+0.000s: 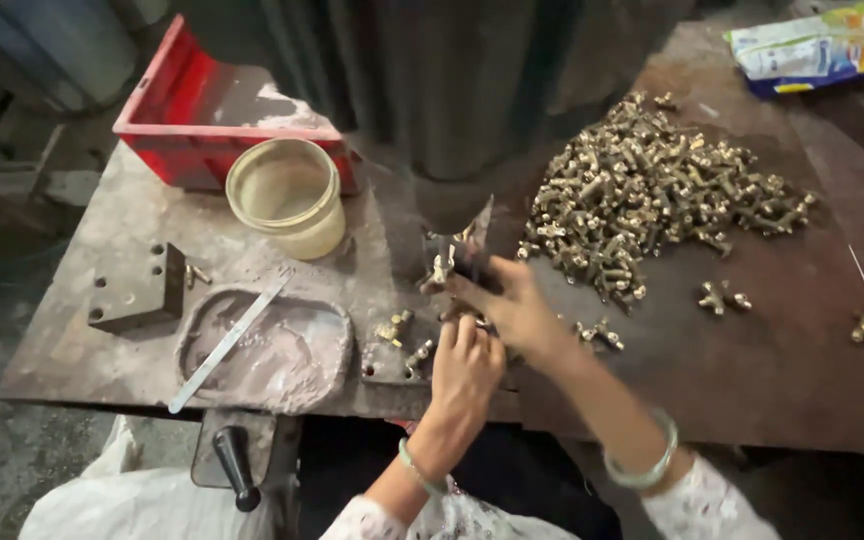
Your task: Picking up brass T-junction fittings from a pile and placing them under a drilling/tapping machine for processing.
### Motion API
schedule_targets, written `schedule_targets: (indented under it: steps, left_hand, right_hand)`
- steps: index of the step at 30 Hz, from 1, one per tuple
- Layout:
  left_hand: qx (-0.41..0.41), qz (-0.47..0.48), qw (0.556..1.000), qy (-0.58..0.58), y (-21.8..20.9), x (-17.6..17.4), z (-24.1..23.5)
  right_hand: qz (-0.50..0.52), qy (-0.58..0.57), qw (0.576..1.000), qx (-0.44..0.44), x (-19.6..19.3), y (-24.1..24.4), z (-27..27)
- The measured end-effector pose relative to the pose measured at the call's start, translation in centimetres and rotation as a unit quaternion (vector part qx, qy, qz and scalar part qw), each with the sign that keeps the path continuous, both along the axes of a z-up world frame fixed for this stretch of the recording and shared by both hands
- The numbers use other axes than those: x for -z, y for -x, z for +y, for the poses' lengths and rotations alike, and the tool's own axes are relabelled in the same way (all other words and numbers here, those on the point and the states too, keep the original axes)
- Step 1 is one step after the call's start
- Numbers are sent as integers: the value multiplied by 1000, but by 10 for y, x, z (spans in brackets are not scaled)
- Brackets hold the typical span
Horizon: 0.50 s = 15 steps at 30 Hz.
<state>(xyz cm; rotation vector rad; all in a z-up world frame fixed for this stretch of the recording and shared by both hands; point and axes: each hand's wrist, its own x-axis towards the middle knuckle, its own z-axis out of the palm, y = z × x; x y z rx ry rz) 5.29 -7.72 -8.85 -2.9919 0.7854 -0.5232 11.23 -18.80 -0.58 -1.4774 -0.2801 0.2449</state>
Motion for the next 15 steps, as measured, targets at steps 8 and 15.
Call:
schedule_targets:
  steps: [8,15]
  left_hand:
    - [-81,106,928,349,67,-93,129]
    - [-187,94,920,331,47,-82,182]
  right_hand:
    - [20,-39,993,112,1,28,26]
    - [31,-38,996,72,-26,25,21]
